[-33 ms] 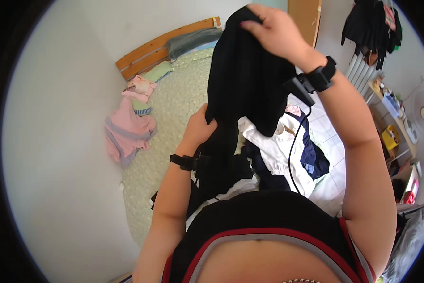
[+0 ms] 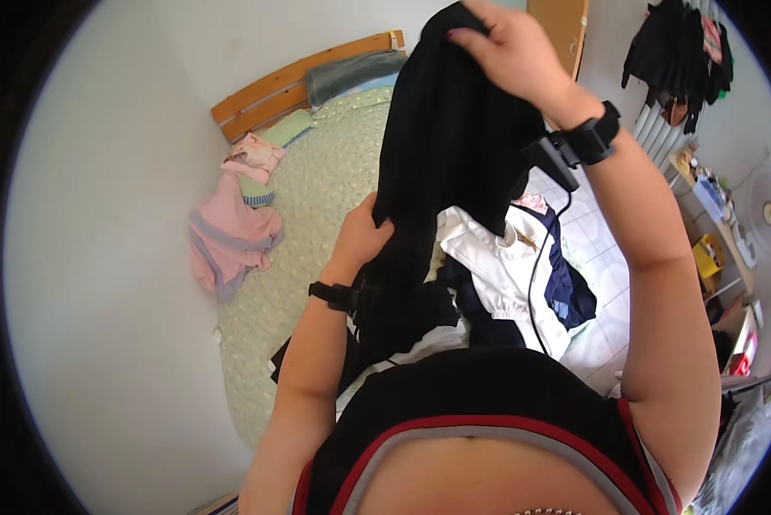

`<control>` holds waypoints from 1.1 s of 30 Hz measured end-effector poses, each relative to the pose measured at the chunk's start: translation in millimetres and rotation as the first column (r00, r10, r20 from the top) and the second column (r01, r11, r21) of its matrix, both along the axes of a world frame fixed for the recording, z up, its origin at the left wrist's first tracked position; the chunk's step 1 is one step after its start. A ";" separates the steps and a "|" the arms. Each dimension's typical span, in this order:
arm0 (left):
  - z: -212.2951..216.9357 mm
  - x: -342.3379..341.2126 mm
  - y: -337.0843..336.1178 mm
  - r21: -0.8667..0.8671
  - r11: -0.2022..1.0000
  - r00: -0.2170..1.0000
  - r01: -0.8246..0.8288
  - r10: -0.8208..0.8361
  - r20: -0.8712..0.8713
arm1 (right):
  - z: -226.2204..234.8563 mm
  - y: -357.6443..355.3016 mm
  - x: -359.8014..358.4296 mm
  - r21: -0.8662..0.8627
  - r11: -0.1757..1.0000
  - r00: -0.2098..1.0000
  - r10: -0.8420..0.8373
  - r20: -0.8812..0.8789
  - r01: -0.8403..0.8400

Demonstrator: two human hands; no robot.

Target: Fold various items of clothing including t-shirts and pants on a bed.

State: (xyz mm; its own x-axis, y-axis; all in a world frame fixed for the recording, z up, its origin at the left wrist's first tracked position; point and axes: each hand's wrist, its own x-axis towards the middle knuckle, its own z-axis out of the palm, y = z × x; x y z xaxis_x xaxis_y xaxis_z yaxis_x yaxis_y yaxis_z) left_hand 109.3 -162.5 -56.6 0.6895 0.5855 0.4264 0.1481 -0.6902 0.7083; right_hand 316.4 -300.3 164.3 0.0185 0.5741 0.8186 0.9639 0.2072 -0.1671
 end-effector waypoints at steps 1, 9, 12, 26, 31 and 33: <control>-7.2 -6.6 4.1 -0.011 1.000 1.000 -0.012 0.012 0.016 | 12.8 -6.0 -8.2 0.022 0.999 0.999 0.050 -0.005 -0.050; -21.5 -54.5 30.3 -0.196 0.981 0.999 -0.014 0.008 -0.032 | 29.3 -18.9 -19.1 -0.046 0.999 0.997 0.005 0.075 -0.001; -12.1 -57.2 35.9 -0.231 0.970 0.987 0.069 -0.099 -0.123 | 17.9 -3.2 -4.2 -0.078 0.996 0.984 0.056 0.168 -0.043; 46.1 -7.0 -19.4 -0.429 0.887 0.950 0.170 -0.032 0.312 | -40.8 32.4 -25.7 -0.362 0.929 0.885 0.106 0.454 0.074; 37.6 -17.2 -34.2 -0.259 0.898 0.896 0.356 -0.248 0.369 | -57.5 26.0 -29.8 -0.622 0.613 0.850 0.172 -0.497 -0.488; 32.0 -19.5 -20.8 -0.352 0.707 0.763 0.613 -0.415 0.496 | -64.1 16.1 -24.4 -0.435 0.518 0.675 0.516 -0.527 -0.736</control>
